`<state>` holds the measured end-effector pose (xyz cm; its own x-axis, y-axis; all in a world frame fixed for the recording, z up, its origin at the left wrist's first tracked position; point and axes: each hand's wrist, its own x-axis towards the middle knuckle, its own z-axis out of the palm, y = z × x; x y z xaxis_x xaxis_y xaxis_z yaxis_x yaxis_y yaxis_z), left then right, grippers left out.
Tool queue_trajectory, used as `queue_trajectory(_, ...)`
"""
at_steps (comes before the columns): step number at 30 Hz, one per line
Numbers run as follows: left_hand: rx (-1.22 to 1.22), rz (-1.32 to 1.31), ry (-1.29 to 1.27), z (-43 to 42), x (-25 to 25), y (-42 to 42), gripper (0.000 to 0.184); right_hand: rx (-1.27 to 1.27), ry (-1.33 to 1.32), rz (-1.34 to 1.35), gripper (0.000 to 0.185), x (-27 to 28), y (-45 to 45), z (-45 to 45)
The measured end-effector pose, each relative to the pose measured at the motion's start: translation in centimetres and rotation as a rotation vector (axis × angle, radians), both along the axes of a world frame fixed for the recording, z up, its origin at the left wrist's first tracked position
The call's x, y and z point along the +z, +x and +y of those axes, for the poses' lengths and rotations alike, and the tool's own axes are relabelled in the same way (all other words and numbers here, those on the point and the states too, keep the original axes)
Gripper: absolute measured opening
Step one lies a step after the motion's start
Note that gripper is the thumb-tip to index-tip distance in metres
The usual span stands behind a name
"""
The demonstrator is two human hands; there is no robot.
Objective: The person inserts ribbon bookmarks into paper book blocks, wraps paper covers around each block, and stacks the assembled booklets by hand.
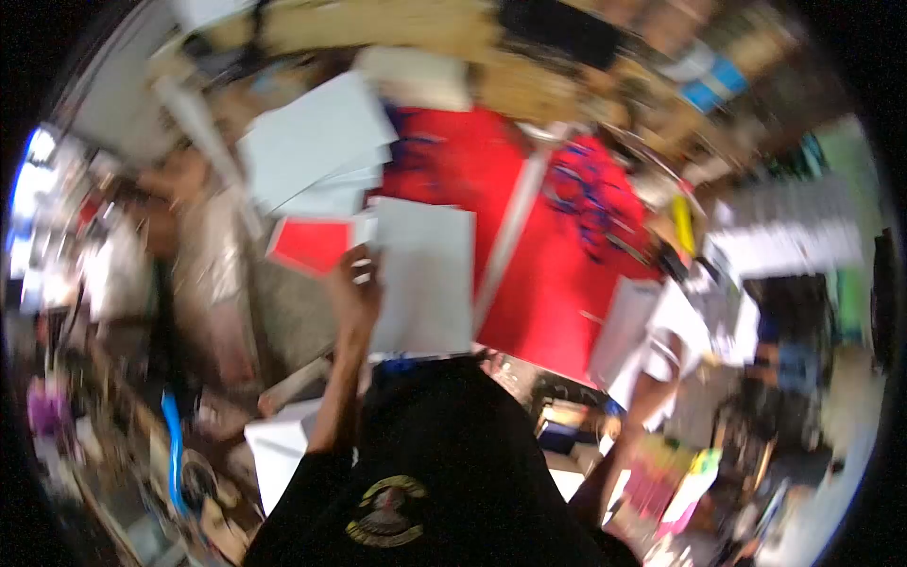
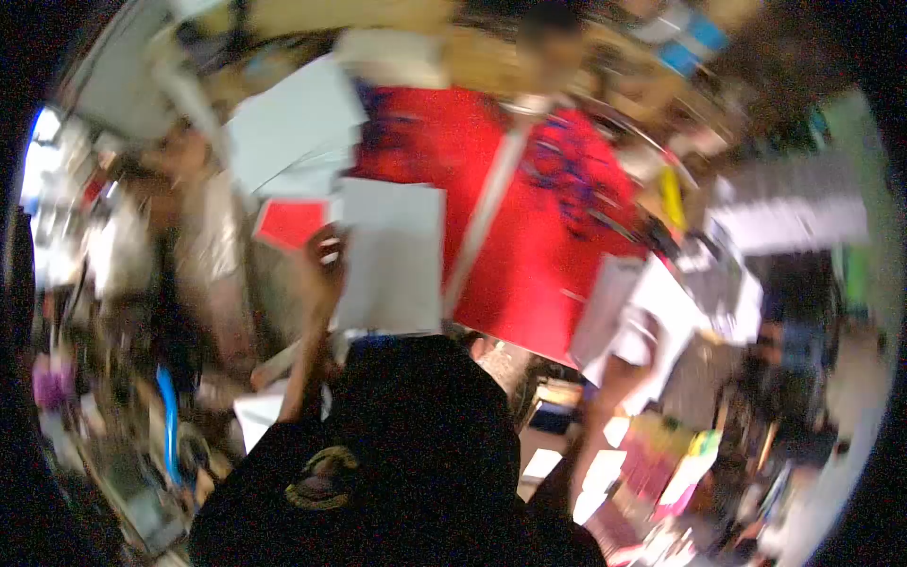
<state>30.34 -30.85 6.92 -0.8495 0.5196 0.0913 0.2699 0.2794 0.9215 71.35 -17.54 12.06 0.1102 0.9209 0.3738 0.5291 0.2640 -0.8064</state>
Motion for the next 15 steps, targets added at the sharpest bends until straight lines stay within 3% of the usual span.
queue_trajectory(1, -0.036, 0.0, -0.051, 0.9, 4.7, 1.3, 0.026, 0.295, -0.008, -0.02, 0.03, -0.1, -3.1, -0.7)
queue_trajectory(3, -0.18, 0.014, -0.028, 2.3, 9.7, 4.1, 0.022, 0.246, -0.249, -0.178, 0.05, 1.1, -8.7, -2.6)
queue_trajectory(4, -0.337, 0.042, 0.111, 2.9, 11.7, 5.7, 0.022, 0.366, -0.345, 0.04, 0.064, 3.7, -10.5, -3.0)
queue_trajectory(6, -0.451, -0.04, 0.258, 4.8, 14.5, 9.2, 0.019, 0.415, -0.363, 0.126, 0.081, 5.3, -10.5, -3.2)
queue_trajectory(7, -0.512, -0.071, 0.373, 5.7, 15.3, 10.7, 0.016, 0.464, -0.227, 0.324, 0.077, 4.8, -10.0, -2.8)
queue_trajectory(9, -0.532, -0.31, 0.331, 8.0, 17.1, 14.4, 0.01, 0.295, -0.389, 0.41, 0.069, 6.5, -6.4, -2.8)
queue_trajectory(10, -0.625, -0.398, 0.447, 9.6, 17.2, 16.0, 0.01, 0.109, -0.331, 0.481, 0.061, 7.9, -5.1, -2.8)
queue_trajectory(11, -0.725, -0.395, 0.385, 9.9, 18.4, 17.5, 0.013, -0.076, -0.263, 0.549, 0.053, 9.3, -3.7, -2.8)
queue_trajectory(13, -1.039, -0.552, 0.386, 12.6, 16.6, 19.6, 0.026, -0.11, -0.037, 0.49, 0.041, 8.6, 1.0, -1.6)
queue_trajectory(15, -1.2, -0.485, 0.374, 14.7, 14.4, 23.2, 0.045, -0.175, -0.113, 0.417, 0.036, 6.9, 5.7, -1.4)
